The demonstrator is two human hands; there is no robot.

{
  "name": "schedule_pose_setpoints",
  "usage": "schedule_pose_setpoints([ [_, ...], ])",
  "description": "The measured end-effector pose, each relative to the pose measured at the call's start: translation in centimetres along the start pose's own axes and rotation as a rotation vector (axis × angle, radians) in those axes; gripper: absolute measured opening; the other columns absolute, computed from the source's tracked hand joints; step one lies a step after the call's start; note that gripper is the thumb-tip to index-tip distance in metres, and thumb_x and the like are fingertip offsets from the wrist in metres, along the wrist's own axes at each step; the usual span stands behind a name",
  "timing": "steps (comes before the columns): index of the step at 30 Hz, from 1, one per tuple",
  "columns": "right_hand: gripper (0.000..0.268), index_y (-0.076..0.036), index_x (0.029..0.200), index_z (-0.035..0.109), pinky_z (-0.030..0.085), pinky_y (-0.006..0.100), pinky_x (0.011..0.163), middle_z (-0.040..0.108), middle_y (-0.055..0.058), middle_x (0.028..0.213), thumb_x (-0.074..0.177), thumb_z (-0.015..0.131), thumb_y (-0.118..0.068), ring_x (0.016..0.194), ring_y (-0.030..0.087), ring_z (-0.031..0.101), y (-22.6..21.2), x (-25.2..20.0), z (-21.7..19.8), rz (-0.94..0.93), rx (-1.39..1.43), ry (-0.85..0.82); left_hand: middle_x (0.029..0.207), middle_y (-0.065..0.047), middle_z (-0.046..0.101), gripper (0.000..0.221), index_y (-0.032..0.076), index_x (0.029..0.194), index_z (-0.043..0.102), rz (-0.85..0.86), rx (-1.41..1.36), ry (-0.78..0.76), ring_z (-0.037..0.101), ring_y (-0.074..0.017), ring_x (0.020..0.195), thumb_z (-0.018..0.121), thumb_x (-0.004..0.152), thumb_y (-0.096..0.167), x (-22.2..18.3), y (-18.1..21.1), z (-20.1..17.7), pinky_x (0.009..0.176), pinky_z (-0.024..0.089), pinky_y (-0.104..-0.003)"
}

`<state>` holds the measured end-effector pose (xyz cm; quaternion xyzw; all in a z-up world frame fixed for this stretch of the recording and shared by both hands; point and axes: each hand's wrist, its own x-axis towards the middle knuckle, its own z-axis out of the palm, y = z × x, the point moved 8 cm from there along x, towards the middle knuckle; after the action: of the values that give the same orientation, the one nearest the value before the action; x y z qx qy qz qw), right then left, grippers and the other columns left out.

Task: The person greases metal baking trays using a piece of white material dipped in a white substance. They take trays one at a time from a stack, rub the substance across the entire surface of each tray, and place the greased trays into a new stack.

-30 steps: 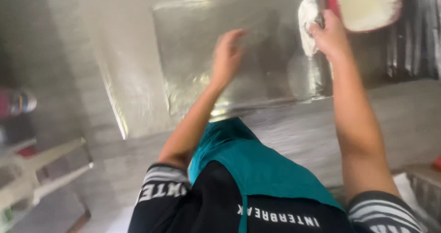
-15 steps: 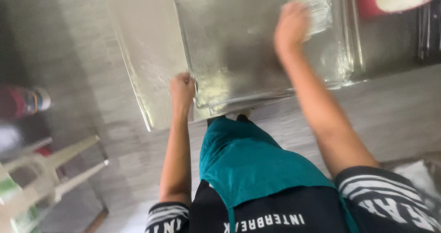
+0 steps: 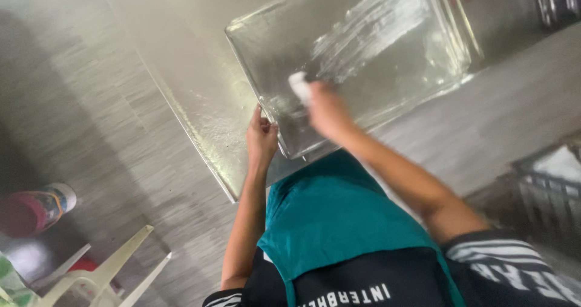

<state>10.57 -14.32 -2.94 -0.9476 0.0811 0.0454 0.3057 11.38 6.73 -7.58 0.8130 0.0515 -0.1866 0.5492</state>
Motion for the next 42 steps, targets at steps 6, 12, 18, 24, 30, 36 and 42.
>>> schedule_pose_setpoints([
  [6, 0.02, -0.002, 0.117, 0.05, 0.052, 0.056, 0.079, 0.067, 0.024, 0.101, 0.1, 0.06, -0.007, 0.093, 0.045, 0.067, 19.3, 0.2, -12.0, 0.366, -0.189, 0.242, 0.099, -0.007, 0.073, 0.086, 0.017, 0.164, 0.025, 0.088, -0.014, -0.042, 0.07, -0.0148, 0.081, 0.063, 0.09, -0.005, -0.3, 1.9, -0.3, 0.078, 0.058, -0.032],
  [12, 0.025, -0.002, 0.123, 0.055, 0.051, 0.052, 0.079, 0.066, 0.022, 0.109, 0.099, 0.061, -0.007, 0.096, 0.042, 0.066, 22.7, 6.7, -14.4, 0.269, -0.553, 0.551, 0.088, -0.006, 0.07, 0.087, 0.019, 0.164, 0.026, -0.012, -0.011, -0.065, 0.065, -0.013, 0.075, 0.063, 0.089, -0.005, -0.3, 2.2, -0.8, 0.075, 0.056, -0.031],
  [18, 0.026, 0.0, 0.116, 0.053, 0.058, 0.043, 0.069, 0.059, 0.022, 0.108, 0.095, 0.058, -0.015, 0.088, 0.037, 0.067, 1.5, 7.4, -0.1, -0.074, -0.491, 0.393, 0.084, -0.004, 0.069, 0.083, 0.014, 0.162, 0.032, -0.041, -0.032, -0.05, 0.064, -0.0104, 0.072, 0.063, 0.087, -0.006, -0.1, 2.0, -0.9, 0.069, 0.056, -0.029],
  [24, 0.035, 0.002, 0.115, 0.048, 0.054, 0.052, 0.066, 0.063, 0.025, 0.098, 0.089, 0.067, -0.013, 0.08, 0.045, 0.066, -6.5, 9.6, 1.8, -0.294, -0.02, 0.006, 0.082, -0.005, 0.067, 0.078, 0.011, 0.16, 0.037, -0.001, -0.113, -0.021, 0.065, -0.0109, 0.071, 0.068, 0.089, -0.002, -0.1, 0.8, -0.5, 0.066, 0.056, -0.029],
  [30, 0.038, -0.004, 0.132, 0.045, 0.056, 0.038, 0.062, 0.069, 0.015, 0.103, 0.098, 0.061, -0.008, 0.084, 0.024, 0.069, 11.1, 16.8, -10.7, 0.142, 0.035, 0.098, 0.094, -0.007, 0.065, 0.076, 0.012, 0.157, 0.042, 0.044, -0.105, 0.022, 0.068, -0.0124, 0.08, 0.07, 0.088, -0.002, 0.4, 1.2, -1.3, 0.069, 0.059, -0.028],
  [36, 0.035, 0.001, 0.125, 0.05, 0.051, 0.055, 0.08, 0.063, 0.027, 0.114, 0.095, 0.067, -0.007, 0.097, 0.047, 0.064, 23.3, 20.4, -17.5, 0.004, -0.532, 0.427, 0.094, -0.009, 0.068, 0.075, 0.013, 0.157, 0.043, 0.017, -0.121, 0.039, 0.065, -0.0107, 0.075, 0.061, 0.087, -0.006, 1.6, 2.0, -0.9, 0.068, 0.056, -0.029],
  [42, 0.032, 0.003, 0.125, 0.053, 0.056, 0.046, 0.076, 0.063, 0.024, 0.113, 0.094, 0.058, -0.001, 0.098, 0.039, 0.067, 14.1, 19.1, -8.2, 0.005, -0.44, 0.414, 0.088, -0.008, 0.068, 0.069, 0.008, 0.15, 0.05, 0.055, -0.123, 0.035, 0.059, -0.0087, 0.07, 0.058, 0.084, -0.009, 2.0, 2.2, -1.0, 0.067, 0.053, -0.027],
])
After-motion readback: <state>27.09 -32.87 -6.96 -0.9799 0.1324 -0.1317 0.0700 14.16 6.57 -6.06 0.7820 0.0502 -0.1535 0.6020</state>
